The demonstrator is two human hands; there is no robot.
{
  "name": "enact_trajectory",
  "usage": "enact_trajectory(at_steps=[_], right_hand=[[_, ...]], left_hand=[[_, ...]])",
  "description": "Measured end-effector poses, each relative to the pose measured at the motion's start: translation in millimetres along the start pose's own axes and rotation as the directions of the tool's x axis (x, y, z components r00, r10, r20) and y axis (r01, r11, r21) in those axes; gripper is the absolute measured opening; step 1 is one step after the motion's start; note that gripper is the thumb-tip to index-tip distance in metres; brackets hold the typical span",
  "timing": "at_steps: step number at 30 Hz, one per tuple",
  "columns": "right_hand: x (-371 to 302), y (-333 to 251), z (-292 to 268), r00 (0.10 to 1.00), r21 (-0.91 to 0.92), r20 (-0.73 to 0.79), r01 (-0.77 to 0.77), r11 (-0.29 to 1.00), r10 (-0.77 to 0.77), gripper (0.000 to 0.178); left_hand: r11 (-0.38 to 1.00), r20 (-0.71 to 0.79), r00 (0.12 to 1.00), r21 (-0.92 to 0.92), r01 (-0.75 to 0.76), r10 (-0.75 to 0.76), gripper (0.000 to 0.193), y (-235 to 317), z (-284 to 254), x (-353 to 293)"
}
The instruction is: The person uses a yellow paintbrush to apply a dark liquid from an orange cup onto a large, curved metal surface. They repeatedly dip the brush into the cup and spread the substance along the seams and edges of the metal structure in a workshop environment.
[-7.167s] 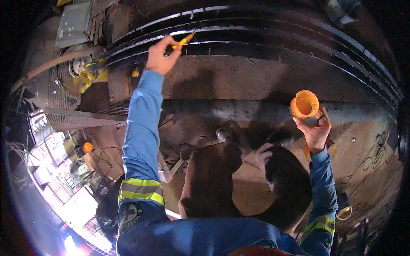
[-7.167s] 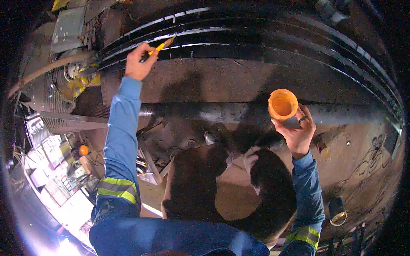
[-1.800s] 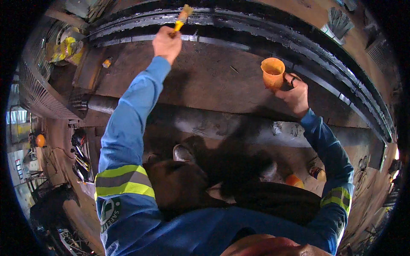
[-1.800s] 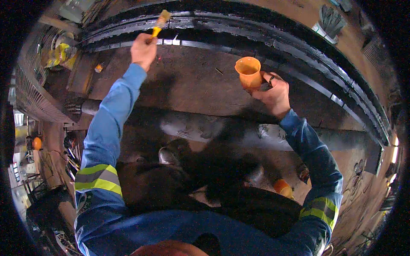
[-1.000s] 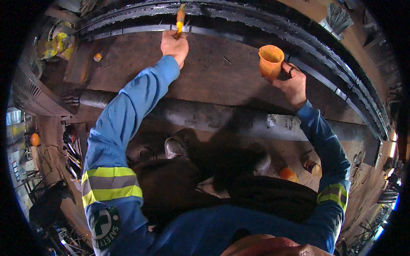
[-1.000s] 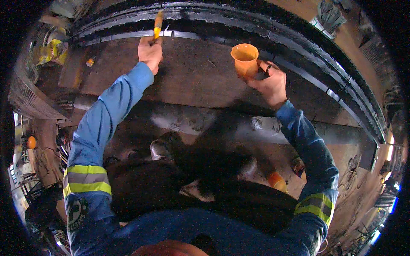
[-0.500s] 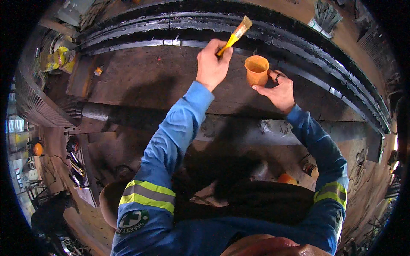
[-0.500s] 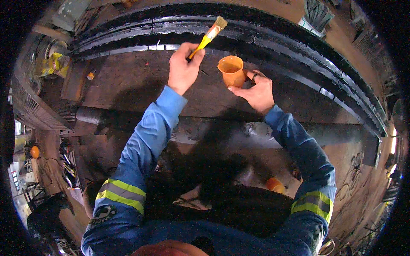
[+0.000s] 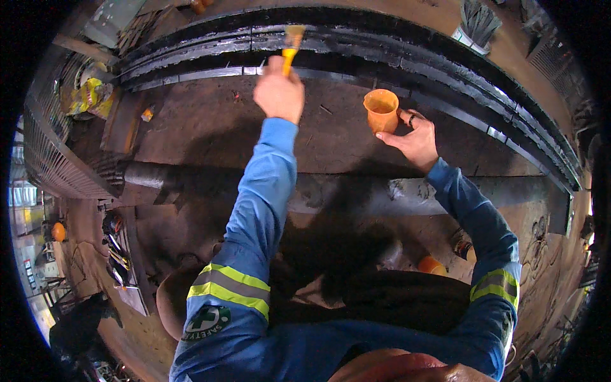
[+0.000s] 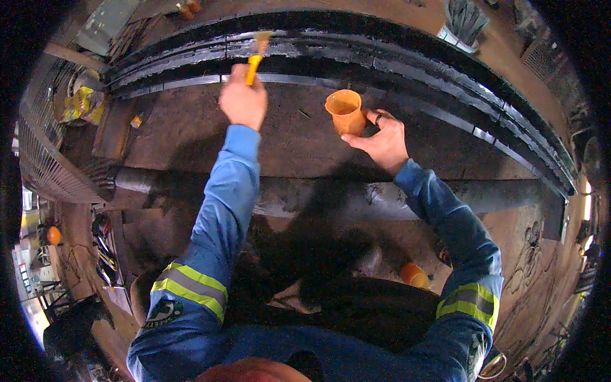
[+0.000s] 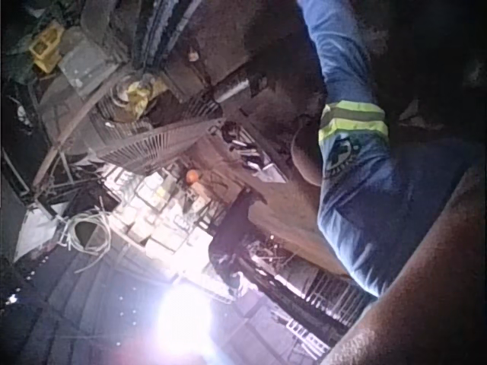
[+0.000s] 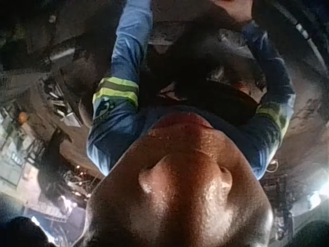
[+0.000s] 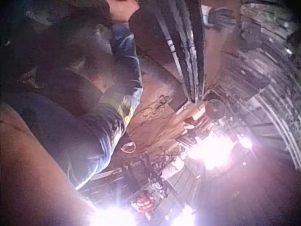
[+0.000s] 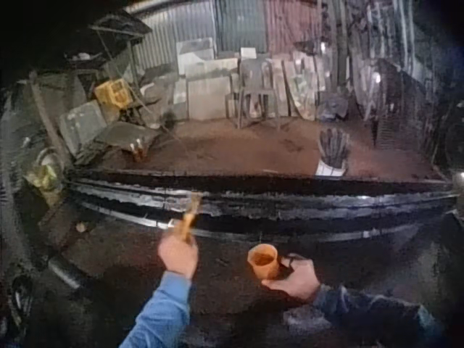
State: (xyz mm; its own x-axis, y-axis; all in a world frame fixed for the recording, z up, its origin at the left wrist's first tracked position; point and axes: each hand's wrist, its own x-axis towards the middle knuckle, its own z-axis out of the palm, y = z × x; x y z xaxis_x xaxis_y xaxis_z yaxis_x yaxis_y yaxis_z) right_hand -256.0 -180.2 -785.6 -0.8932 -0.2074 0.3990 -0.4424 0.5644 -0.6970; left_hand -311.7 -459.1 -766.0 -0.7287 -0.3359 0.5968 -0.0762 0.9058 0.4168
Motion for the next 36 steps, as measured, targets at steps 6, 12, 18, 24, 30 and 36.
enact_trajectory(at_steps=[6, 12, 18, 24, 30, 36], right_hand=[[-9, 2, -3, 0.999, -0.015, 0.041, -0.023, 1.0, 0.024, 0.058], [-11, -4, -5, 0.998, -0.005, 0.051, -0.04, 0.999, 0.041, 0.059], [-21, 16, -2, 0.999, -0.08, 0.034, 0.017, 0.997, -0.015, 0.06], [-23, 11, -4, 0.995, -0.065, 0.073, -0.066, 0.996, 0.071, 0.063], [-25, 7, -4, 0.978, -0.094, 0.155, -0.127, 0.987, 0.141, 0.054], [-43, 26, -14, 0.996, -0.12, 0.085, -0.003, 0.993, 0.013, 0.051]], left_hand=[[0.927, 0.246, 0.945, -0.355, -0.119, 0.216, 0.017, 71, -5, -44], [0.987, 0.112, 0.993, -0.161, -0.001, 0.02, 0.017, 47, 1, -24], [0.825, 0.219, 0.962, -0.566, -0.012, 0.165, 0.017, 86, 8, -45], [0.807, 0.148, 0.985, -0.569, 0.159, -0.09, 0.015, 48, 9, -26], [0.833, 0.202, 0.954, -0.548, -0.077, 0.221, 0.017, 114, 3, -33], [0.79, 0.311, 0.941, -0.607, 0.088, 0.134, 0.014, 107, 5, -60]])
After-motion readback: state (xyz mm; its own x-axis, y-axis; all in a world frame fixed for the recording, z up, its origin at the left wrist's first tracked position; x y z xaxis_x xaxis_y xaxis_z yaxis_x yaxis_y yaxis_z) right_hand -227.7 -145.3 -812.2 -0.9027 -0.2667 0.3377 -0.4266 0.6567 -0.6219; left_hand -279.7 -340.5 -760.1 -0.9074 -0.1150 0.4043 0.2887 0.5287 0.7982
